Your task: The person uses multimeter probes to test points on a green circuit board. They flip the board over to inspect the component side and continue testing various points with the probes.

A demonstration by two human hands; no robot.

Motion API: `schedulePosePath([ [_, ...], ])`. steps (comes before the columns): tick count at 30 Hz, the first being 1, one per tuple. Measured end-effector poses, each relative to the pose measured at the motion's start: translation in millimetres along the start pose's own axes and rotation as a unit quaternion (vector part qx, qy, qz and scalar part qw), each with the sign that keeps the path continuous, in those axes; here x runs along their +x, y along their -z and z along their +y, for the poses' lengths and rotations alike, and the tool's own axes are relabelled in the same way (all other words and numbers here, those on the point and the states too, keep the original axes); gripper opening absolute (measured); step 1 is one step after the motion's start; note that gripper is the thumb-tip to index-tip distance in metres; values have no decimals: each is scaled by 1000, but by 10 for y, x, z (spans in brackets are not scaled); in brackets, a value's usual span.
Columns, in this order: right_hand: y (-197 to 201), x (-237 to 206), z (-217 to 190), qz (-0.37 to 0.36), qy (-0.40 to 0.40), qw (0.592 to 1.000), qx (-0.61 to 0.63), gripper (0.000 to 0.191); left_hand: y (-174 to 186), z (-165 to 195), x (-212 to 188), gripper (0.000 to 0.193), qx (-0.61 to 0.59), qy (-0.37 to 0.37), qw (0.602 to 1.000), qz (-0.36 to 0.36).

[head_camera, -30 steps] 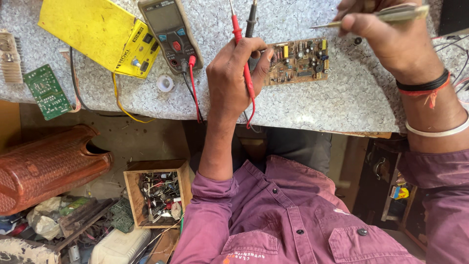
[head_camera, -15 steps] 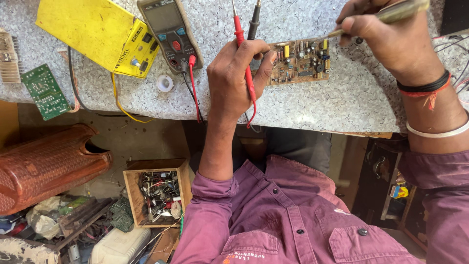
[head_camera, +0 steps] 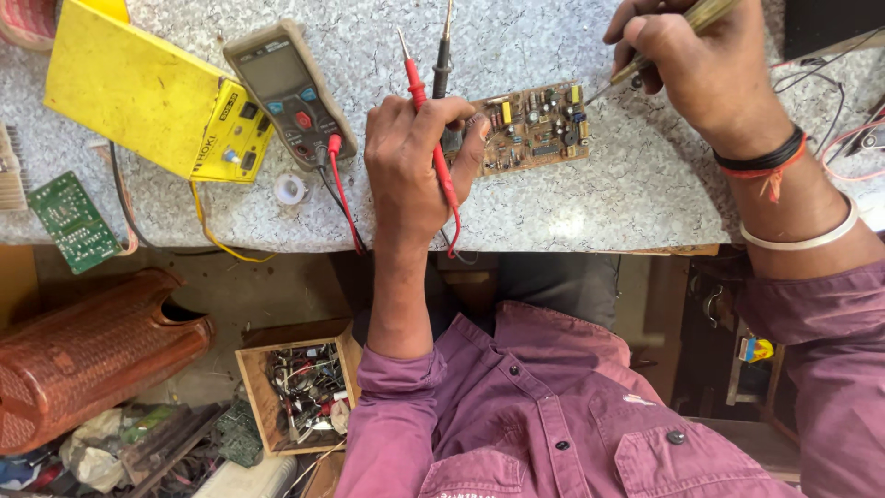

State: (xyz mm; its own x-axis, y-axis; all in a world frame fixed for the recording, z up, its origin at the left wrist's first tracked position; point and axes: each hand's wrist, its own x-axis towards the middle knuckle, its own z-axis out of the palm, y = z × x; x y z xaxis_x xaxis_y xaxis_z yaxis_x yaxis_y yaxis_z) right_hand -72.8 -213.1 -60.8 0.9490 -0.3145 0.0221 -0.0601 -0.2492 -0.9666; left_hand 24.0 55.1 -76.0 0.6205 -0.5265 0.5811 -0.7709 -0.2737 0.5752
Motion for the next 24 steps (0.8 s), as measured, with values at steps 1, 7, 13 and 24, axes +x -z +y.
schedulePosePath([
  [1, 9, -1, 12, -4, -1, 1000, -9, 17, -6, 2, 5, 19, -1, -1, 1000, -2],
  [7, 23, 6, 22, -39, 78, 995, -46, 13, -14, 18, -4, 19, 14, 0, 1000, -19],
  [13, -16, 22, -37, -53, 74, 994, 57, 16, -21, 32, 3, 17, 15, 7, 1000, -23],
  [24, 61, -24, 19, -67, 121, 983, -118, 15, -36, 39, 30, 16, 17, 6, 1000, -26],
])
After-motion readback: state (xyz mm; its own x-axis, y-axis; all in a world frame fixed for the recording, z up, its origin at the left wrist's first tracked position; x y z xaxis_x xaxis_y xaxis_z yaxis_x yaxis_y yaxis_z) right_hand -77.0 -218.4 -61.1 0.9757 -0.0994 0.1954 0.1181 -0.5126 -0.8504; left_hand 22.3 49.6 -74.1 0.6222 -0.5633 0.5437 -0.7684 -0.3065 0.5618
